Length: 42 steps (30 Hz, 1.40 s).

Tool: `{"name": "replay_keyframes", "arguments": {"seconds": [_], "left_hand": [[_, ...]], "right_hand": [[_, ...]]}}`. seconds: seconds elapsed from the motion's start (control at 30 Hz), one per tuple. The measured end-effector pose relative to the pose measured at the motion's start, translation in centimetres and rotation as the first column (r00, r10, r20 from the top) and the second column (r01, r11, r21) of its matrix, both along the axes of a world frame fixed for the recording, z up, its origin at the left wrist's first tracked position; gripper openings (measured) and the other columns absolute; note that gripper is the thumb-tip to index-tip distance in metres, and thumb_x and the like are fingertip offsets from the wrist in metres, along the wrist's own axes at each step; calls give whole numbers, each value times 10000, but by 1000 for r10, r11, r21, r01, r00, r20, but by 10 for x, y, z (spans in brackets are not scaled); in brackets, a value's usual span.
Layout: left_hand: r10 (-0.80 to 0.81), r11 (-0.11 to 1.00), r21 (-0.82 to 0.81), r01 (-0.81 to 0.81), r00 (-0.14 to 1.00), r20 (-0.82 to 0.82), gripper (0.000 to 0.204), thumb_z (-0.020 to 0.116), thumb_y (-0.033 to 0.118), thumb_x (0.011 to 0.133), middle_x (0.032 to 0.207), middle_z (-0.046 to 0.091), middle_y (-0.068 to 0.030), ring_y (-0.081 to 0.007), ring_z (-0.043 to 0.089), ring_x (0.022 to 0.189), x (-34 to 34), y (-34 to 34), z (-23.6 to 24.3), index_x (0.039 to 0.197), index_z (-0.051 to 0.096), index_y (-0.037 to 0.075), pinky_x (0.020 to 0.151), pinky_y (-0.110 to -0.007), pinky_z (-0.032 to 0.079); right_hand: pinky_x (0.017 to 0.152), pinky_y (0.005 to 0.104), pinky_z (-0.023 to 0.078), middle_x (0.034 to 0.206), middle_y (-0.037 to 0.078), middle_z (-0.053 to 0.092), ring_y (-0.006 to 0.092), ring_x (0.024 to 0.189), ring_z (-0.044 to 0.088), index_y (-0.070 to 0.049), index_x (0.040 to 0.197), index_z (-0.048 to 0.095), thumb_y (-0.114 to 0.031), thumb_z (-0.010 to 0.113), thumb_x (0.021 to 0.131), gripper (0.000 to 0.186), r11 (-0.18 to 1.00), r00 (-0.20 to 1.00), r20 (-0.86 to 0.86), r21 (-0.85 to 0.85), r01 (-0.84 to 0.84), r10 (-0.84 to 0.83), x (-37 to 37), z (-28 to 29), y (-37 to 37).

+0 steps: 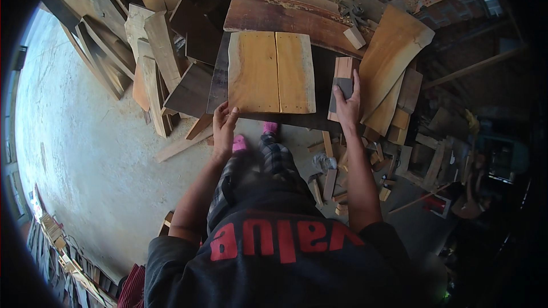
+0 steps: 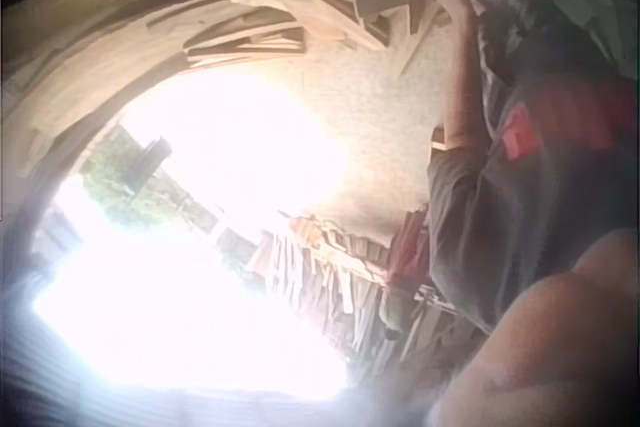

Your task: The recorder sands a wooden block with a sanding tool and then uses a hand saw to cut a line on a wooden board.

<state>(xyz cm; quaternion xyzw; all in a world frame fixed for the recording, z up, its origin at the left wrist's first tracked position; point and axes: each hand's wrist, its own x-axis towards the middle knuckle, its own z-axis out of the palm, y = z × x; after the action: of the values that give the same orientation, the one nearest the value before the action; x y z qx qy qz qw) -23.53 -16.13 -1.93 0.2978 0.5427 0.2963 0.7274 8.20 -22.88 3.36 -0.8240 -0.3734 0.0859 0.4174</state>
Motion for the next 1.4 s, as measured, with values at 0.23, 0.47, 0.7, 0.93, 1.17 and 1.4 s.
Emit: {"name": "replay_keyframes", "arguments": {"seconds": [0.23,0.47,0.7,0.93,1.17,1.4], "left_hand": [[202,842,508,-179,979,11,544,680,192,906,1236,553,-111,-169,536,1132,43,8,-4,1343,422,-2,986,-311,421],[219,821,528,-217,974,61,568,715,103,862,1279,558,-117,-178,535,1168,45,5,-11,1349,436,13,1002,-301,418],[227,813,521,-259,966,124,542,722,142,868,1217,577,-98,-158,564,1099,44,8,-19,1319,452,11,942,-284,463],[262,833,471,-289,957,124,480,730,106,822,1121,623,-85,-145,596,1015,48,8,-18,1232,507,-5,910,-290,468],[271,830,492,-261,961,52,487,755,176,762,1043,640,-110,-180,617,953,50,9,-37,1167,550,-2,867,-319,484],[281,836,503,-219,959,-49,522,775,265,707,1029,607,-137,-297,571,980,52,7,-48,1121,576,16,891,-400,437]], "right_hand": [[714,491,483,933,202,510,379,824,569,-361,1484,307,-289,651,876,702,861,830,337,-415,-293,445,-108,46,-15],[759,477,509,1050,253,519,414,945,598,-383,1497,242,-280,626,888,727,702,778,263,-648,-295,570,-122,43,44],[850,504,492,1146,287,522,416,1002,588,-346,1499,194,-341,614,892,739,829,814,387,-525,-192,434,-75,24,190],[822,507,500,1175,404,473,488,957,600,-235,1544,76,-322,590,902,827,558,846,160,-810,-182,508,-146,52,45],[838,502,494,1160,331,532,414,962,621,-178,1520,139,-313,585,900,775,776,825,361,-615,-140,434,-84,29,202],[825,520,489,1152,349,475,488,947,574,-217,1541,101,-327,613,889,836,584,863,202,-802,-125,463,-144,50,69]]}}
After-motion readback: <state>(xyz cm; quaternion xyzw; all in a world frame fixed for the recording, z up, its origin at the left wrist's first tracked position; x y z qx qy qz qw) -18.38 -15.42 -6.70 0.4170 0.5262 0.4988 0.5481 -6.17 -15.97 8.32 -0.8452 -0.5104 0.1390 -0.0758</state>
